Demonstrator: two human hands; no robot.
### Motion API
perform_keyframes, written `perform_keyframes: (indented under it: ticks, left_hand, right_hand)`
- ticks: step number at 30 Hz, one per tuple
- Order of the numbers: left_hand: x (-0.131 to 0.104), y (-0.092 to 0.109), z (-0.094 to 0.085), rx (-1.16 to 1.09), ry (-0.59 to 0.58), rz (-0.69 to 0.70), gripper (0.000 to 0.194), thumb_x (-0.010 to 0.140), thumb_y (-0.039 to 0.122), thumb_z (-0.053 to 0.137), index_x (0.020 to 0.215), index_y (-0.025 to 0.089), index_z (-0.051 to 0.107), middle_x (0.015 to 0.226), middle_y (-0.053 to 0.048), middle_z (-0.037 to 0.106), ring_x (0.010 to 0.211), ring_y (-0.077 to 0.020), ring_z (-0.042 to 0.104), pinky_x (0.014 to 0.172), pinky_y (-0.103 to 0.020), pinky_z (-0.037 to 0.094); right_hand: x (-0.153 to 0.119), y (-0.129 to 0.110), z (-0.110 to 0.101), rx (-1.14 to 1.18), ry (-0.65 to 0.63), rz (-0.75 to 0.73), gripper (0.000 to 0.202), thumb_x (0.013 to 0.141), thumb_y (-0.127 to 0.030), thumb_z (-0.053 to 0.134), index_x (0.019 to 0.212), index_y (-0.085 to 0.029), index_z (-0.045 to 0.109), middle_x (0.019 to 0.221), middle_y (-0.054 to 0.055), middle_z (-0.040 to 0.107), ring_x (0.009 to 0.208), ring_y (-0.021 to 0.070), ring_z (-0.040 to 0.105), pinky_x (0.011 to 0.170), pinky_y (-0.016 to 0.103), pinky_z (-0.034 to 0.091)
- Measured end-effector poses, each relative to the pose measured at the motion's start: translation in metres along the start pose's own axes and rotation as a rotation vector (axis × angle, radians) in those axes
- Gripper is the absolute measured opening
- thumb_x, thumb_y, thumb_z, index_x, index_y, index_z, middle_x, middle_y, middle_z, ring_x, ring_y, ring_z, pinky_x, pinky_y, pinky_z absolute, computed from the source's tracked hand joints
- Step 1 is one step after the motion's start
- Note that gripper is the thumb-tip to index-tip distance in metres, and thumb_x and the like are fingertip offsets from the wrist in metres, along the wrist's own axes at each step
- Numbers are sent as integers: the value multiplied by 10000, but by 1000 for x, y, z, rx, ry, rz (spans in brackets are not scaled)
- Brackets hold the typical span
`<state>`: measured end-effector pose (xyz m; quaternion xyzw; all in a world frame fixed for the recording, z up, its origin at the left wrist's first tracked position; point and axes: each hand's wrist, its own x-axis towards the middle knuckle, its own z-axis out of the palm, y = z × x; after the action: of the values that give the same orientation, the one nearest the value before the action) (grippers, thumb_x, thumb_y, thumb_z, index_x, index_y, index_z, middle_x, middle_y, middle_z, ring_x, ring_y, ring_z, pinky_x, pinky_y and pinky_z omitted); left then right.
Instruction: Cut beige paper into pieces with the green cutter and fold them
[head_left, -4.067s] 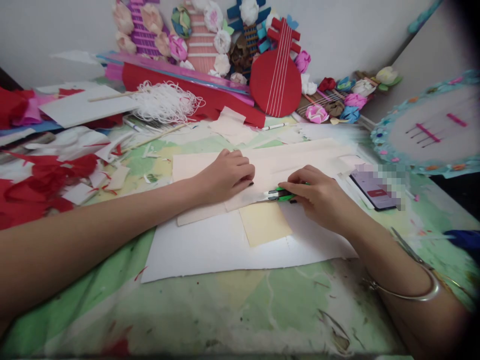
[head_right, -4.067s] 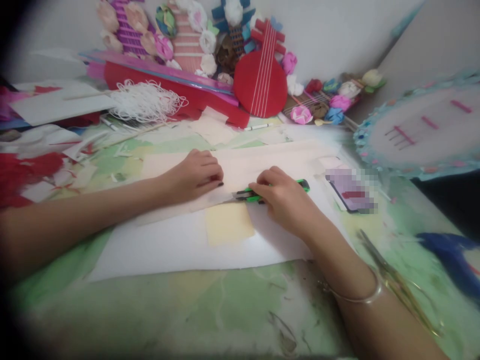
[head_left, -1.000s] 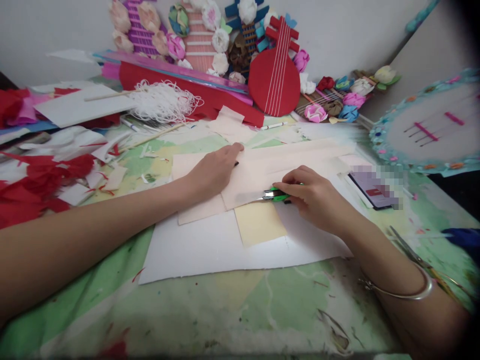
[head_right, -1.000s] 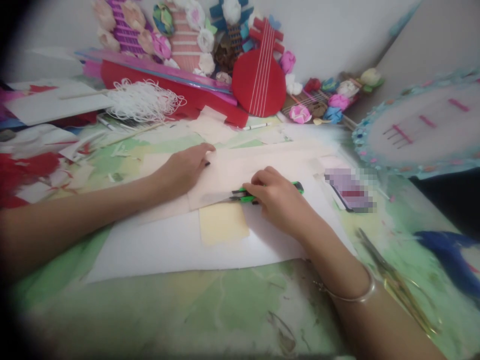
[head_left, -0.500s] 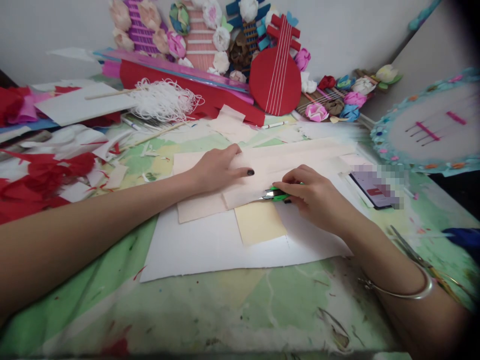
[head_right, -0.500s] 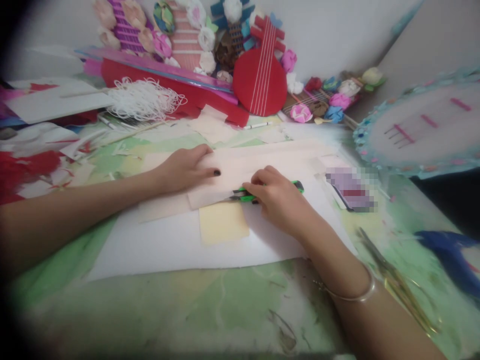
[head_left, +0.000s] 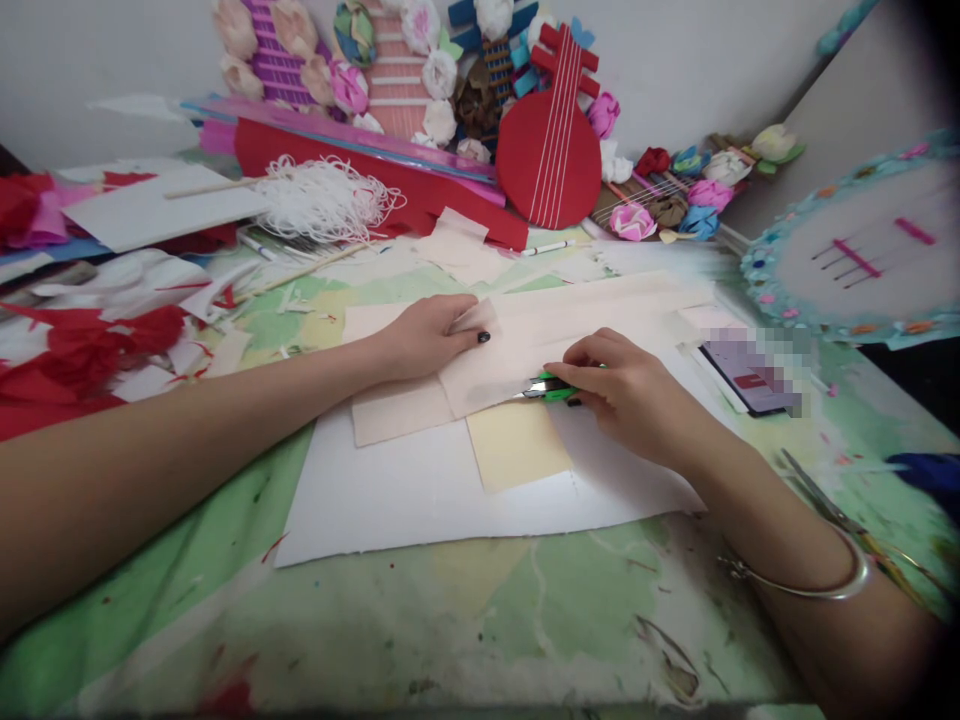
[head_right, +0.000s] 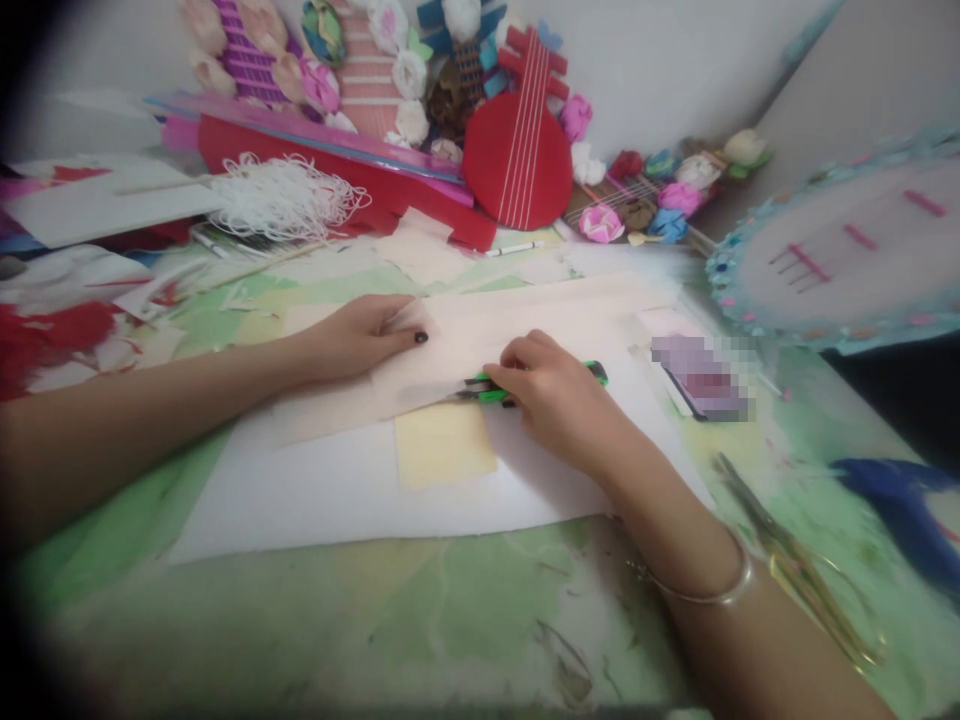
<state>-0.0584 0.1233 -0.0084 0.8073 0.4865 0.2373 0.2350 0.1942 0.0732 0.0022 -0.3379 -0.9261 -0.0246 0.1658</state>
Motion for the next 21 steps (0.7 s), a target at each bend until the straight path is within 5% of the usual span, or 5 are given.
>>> perform_keyframes:
  ticks: [10, 21]
  left_hand:
    - [-1, -6, 8, 294, -22, 195, 337, 876, 396, 528, 675, 203, 339, 647, 9, 441, 635, -159, 434, 599, -275, 282]
    - [-2, -6, 10, 406, -56, 237, 250, 936, 372, 485, 768, 201, 414, 712, -23, 522, 737, -218, 517, 650, -295, 306]
  right_hand:
    - [-1, -1, -1, -6, -8, -13, 352, 855, -5, 437, 1034, -74, 733, 907, 156, 639, 873, 251, 559, 708, 371, 486]
    - [-6, -1, -6, -17, -26, 5, 365, 848, -9, 431, 1035, -92, 733, 927, 157, 655, 870, 251, 584, 699, 364, 494]
